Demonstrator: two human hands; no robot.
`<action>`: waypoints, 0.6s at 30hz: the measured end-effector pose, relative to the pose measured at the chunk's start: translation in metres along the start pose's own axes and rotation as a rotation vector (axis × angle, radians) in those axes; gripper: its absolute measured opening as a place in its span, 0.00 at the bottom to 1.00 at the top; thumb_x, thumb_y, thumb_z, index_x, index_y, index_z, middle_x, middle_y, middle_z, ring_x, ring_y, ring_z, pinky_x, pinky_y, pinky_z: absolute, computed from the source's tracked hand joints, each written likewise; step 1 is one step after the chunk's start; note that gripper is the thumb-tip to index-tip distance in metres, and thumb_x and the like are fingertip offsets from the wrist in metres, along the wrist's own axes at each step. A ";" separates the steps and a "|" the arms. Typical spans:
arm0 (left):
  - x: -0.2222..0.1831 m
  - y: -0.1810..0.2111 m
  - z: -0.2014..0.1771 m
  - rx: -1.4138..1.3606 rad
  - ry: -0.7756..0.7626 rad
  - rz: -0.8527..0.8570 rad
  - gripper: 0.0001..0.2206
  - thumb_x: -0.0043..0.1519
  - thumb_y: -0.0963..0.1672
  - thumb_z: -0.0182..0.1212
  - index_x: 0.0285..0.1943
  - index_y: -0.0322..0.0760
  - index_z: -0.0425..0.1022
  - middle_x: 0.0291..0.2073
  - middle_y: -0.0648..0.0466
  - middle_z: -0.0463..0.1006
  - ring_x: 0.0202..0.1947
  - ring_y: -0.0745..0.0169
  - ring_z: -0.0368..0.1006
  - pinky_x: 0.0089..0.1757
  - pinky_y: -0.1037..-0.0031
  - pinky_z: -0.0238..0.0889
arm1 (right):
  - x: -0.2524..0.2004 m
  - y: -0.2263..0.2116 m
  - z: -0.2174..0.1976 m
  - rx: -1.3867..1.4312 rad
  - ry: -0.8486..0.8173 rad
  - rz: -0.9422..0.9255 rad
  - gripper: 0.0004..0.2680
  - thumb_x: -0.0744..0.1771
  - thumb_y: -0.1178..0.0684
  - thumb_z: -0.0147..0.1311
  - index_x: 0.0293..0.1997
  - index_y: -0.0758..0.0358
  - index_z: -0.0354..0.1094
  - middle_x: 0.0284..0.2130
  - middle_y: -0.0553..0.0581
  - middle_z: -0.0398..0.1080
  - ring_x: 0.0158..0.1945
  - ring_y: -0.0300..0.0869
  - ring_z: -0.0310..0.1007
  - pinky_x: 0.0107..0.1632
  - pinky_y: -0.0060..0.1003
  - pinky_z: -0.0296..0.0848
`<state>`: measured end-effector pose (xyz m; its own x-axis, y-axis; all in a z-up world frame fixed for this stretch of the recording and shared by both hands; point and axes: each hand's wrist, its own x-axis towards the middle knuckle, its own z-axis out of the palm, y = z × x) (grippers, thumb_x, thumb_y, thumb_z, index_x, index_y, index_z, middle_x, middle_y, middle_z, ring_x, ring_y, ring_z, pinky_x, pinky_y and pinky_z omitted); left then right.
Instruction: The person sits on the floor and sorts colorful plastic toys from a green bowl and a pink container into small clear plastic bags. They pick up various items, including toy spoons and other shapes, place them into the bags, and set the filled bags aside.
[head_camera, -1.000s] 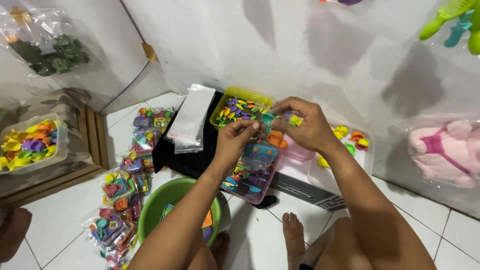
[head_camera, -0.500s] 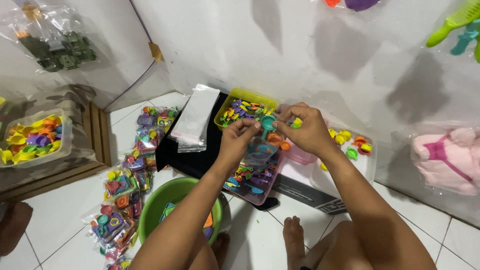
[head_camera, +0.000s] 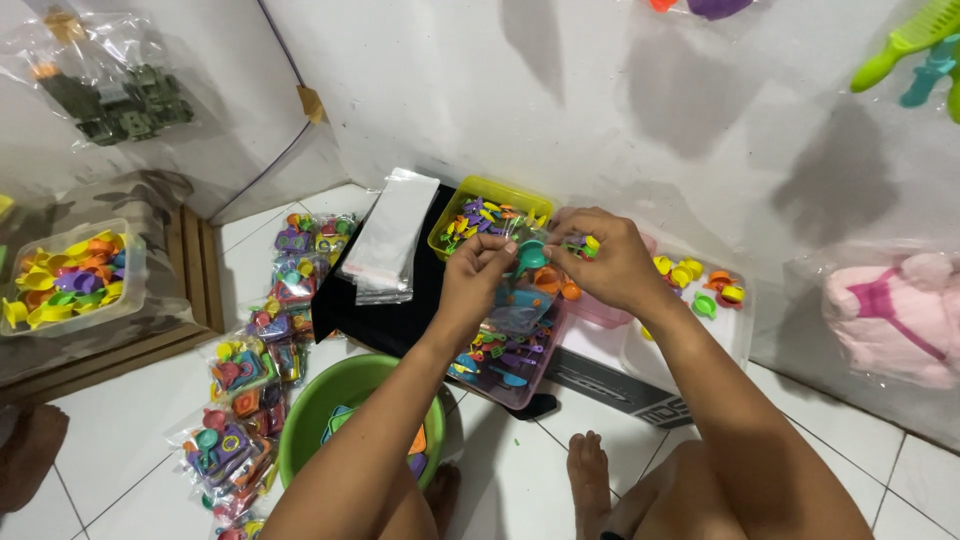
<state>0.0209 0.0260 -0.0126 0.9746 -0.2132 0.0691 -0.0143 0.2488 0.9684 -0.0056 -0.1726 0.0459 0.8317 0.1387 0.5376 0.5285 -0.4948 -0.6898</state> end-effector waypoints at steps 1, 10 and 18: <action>-0.001 0.001 0.000 0.001 0.001 0.000 0.09 0.66 0.43 0.62 0.50 0.30 0.74 0.32 0.51 0.83 0.36 0.70 0.77 0.38 0.78 0.70 | 0.001 0.000 0.000 0.001 0.000 0.000 0.06 0.60 0.62 0.67 0.34 0.60 0.76 0.34 0.58 0.78 0.42 0.49 0.79 0.50 0.41 0.74; -0.001 0.010 0.003 -0.137 -0.009 -0.018 0.08 0.66 0.43 0.62 0.48 0.32 0.73 0.35 0.50 0.84 0.37 0.66 0.80 0.40 0.76 0.72 | 0.001 0.004 0.009 0.332 0.025 0.253 0.26 0.60 0.65 0.66 0.65 0.64 0.60 0.57 0.61 0.66 0.49 0.43 0.75 0.54 0.33 0.76; 0.006 0.000 -0.010 0.024 -0.130 0.044 0.16 0.67 0.46 0.64 0.58 0.30 0.74 0.40 0.44 0.83 0.43 0.62 0.77 0.47 0.65 0.71 | 0.002 0.010 0.011 0.376 0.047 0.258 0.05 0.63 0.63 0.66 0.40 0.66 0.77 0.30 0.54 0.76 0.34 0.33 0.73 0.35 0.25 0.76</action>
<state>0.0293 0.0343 -0.0148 0.9359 -0.3232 0.1405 -0.0633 0.2380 0.9692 0.0031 -0.1677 0.0349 0.9404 0.0086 0.3400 0.3369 -0.1610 -0.9277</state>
